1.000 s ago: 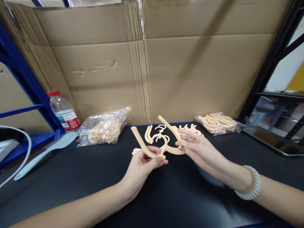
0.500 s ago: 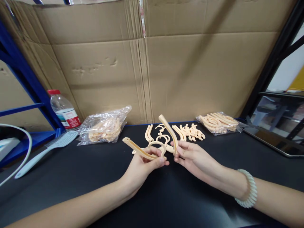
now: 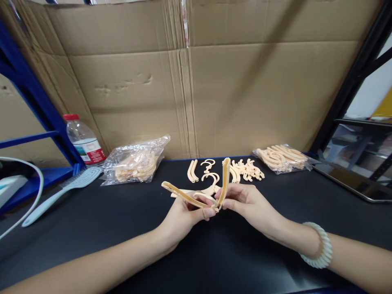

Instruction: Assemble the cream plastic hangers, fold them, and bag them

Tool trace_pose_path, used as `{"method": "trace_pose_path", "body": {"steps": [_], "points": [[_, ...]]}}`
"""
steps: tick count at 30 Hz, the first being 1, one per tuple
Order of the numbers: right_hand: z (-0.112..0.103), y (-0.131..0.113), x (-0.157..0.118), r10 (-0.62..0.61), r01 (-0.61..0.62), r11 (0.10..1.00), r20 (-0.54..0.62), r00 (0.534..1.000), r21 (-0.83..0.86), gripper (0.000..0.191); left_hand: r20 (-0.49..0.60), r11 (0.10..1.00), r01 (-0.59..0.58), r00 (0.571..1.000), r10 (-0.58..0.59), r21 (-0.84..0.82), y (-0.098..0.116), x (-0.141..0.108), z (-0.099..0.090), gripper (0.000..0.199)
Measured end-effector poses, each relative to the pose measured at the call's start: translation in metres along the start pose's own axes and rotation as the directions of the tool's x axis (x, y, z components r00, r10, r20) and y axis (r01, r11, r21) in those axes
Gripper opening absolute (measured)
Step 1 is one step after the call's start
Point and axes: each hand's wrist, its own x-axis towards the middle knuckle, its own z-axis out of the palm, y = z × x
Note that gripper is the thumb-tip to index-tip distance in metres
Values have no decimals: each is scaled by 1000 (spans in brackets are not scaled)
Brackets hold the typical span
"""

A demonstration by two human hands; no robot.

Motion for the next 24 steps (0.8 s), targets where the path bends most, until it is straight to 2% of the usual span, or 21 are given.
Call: {"method": "trace_pose_path", "body": {"steps": [4,11,18,24], "points": [[0,-1,0,-20,21,998,18,1000,-52,9,4,1000,-8,1000,8,3,0,-2,1,7],[2,4,0,-25,23,996,-24,999,-89,7,-30,1000,-13,999,13,-1,0,-4,2,6],[10,5,-5,-49,43,995,-68,996,-88,7,-134,997,19,991,-29,-71,-1,-5,3,17],[11,6,-4,-8,1,998,-126,992,-60,13,-149,992,58,986,-74,-111,1,-5,5,23]]}}
